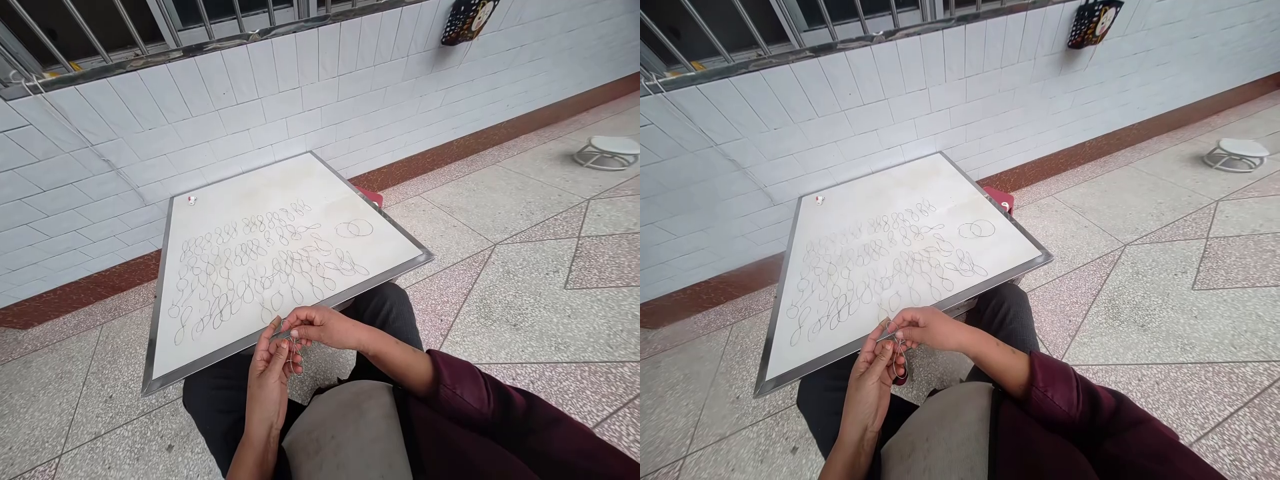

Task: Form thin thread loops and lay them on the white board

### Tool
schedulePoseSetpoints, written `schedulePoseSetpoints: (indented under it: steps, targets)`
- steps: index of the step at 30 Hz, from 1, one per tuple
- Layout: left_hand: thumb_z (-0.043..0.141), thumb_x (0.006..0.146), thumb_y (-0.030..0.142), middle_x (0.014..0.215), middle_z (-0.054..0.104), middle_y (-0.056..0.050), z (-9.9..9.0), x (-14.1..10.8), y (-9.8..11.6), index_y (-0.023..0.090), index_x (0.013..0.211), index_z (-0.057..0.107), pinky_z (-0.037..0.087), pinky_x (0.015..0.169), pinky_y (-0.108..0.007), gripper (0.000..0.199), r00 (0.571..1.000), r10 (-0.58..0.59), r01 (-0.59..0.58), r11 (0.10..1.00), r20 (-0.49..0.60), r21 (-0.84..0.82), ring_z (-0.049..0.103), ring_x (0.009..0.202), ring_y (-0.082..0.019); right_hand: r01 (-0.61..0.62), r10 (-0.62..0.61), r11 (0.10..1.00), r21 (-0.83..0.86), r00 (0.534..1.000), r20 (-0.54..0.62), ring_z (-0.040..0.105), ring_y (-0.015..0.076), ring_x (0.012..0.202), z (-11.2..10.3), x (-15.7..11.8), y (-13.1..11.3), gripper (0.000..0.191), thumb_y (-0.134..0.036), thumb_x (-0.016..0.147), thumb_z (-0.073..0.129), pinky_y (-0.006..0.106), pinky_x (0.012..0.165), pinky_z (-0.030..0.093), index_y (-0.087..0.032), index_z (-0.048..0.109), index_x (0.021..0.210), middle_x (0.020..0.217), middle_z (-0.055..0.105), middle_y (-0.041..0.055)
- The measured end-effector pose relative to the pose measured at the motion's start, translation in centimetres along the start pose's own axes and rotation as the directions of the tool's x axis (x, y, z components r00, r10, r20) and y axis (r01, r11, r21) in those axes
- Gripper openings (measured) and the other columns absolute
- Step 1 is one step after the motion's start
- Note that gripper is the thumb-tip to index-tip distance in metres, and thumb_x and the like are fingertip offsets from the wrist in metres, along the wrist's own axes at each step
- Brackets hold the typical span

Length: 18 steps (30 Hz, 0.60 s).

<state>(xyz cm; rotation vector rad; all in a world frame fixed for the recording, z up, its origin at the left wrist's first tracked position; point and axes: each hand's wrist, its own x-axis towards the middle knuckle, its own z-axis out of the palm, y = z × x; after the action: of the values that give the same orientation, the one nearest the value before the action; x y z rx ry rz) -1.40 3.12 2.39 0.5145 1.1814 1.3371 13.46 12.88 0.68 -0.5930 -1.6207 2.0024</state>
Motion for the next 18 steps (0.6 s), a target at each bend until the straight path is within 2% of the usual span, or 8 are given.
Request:
schedulePoseSetpoints:
  steps: [6,10,13,18]
  targets:
    - [0.076,0.081,0.034,0.080,0.064,-0.001,-0.37,0.20,-0.34,0.019,0.137,0.052,0.048,0.063,-0.027,0.062,1.000,0.002,-0.002,0.998,0.013,0.058,0.060,0.070,-0.014,-0.016,0.016,1.000,0.020,0.999,-0.035,0.062,0.0122,0.076,-0.13,0.01,0.26,0.023,-0.036,0.092,0.066,0.025,0.070,0.048,-0.021,0.067,0.110,0.081,0.066,-0.0011]
    - [0.075,0.082,0.035,0.084,0.068,-0.004,-0.52,0.43,-0.50,0.019,0.141,0.050,0.049,0.066,-0.029,0.066,1.000,0.005,-0.007,0.995,0.015,0.103,0.061,0.073,-0.015,-0.020,0.019,1.000,-0.014,0.993,-0.115,0.061,0.0116,0.077,-0.42,0.17,0.57,0.022,-0.034,0.090,0.068,0.025,0.070,0.049,-0.021,0.068,0.108,0.091,0.067,0.0002]
    - [0.076,0.081,0.035,0.085,0.069,-0.005,-0.49,0.57,-0.57,0.020,0.139,0.054,0.049,0.067,-0.029,0.064,1.000,-0.005,0.004,0.997,0.017,0.083,0.062,0.074,-0.016,-0.014,0.010,1.000,-0.026,0.988,-0.152,0.058,0.0103,0.074,-0.56,0.29,0.57,0.023,-0.034,0.088,0.069,0.024,0.069,0.048,-0.021,0.069,0.106,0.096,0.067,0.0009]
    - [0.081,0.076,0.030,0.082,0.069,-0.004,-0.33,0.76,-0.66,0.018,0.130,0.060,0.050,0.067,-0.026,0.058,0.997,-0.067,0.067,0.998,0.045,-0.017,0.062,0.072,-0.014,-0.015,0.015,1.000,-0.003,0.990,-0.142,0.058,0.0099,0.070,-0.51,0.27,0.19,0.024,-0.037,0.088,0.070,0.025,0.068,0.049,-0.019,0.069,0.104,0.094,0.067,0.0012]
